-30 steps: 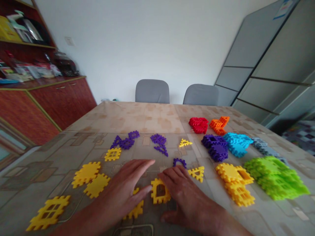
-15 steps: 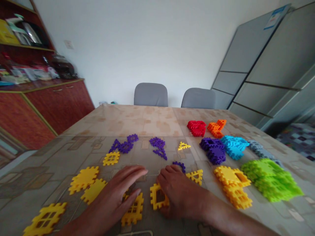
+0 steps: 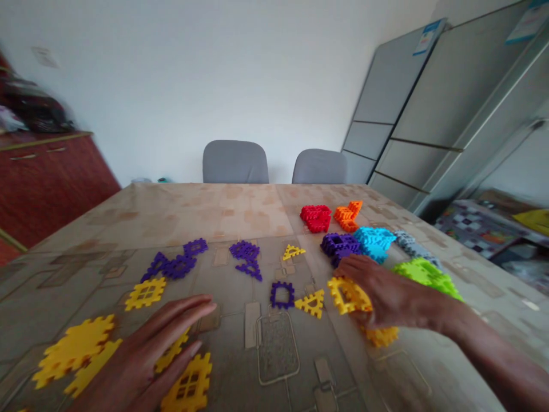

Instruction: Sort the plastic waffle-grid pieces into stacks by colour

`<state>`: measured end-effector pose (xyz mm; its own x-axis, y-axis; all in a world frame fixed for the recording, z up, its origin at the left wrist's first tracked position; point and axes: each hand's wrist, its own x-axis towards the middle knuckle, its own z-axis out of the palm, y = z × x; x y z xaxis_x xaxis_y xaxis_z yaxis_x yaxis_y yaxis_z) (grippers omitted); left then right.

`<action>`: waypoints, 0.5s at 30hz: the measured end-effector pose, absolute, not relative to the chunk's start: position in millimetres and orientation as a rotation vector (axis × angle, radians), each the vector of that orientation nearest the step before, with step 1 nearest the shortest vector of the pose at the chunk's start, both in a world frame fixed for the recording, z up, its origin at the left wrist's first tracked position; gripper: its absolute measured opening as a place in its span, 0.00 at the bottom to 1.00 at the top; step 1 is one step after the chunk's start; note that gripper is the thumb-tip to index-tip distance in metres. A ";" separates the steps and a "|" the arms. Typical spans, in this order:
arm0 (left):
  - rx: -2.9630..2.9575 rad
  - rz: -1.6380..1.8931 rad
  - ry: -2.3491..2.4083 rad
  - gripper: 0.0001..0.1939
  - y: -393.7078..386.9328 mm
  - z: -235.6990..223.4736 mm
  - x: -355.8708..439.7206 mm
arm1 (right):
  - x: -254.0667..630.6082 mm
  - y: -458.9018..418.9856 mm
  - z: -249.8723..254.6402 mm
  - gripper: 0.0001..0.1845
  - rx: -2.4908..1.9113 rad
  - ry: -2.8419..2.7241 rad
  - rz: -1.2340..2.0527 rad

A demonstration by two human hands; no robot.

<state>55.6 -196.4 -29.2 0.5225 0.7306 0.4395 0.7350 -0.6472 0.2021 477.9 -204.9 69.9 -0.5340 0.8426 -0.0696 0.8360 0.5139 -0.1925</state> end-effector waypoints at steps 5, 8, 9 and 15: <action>-2.741 -0.760 -1.446 0.22 -196.0 -39.1 57.5 | 557.0 -200.0 65.1 0.27 -1.699 -2.732 0.032; -2.743 -0.788 -1.475 0.20 -195.5 -42.1 60.4 | 574.3 -201.9 58.0 0.25 -1.762 -2.781 -0.028; -2.745 -0.785 -1.472 0.20 -195.4 -42.9 60.8 | 575.7 -202.8 56.1 0.25 -1.781 -2.806 -0.020; -2.772 -0.746 -1.386 0.24 -192.1 -48.1 57.8 | 566.4 -205.0 53.8 0.27 -1.889 -2.878 0.082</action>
<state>57.8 -192.1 -48.1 0.5125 0.7667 0.3867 0.7449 -0.6210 0.2440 566.4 -205.0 53.8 -0.3664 0.8890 -0.2746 0.9033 0.4107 0.1243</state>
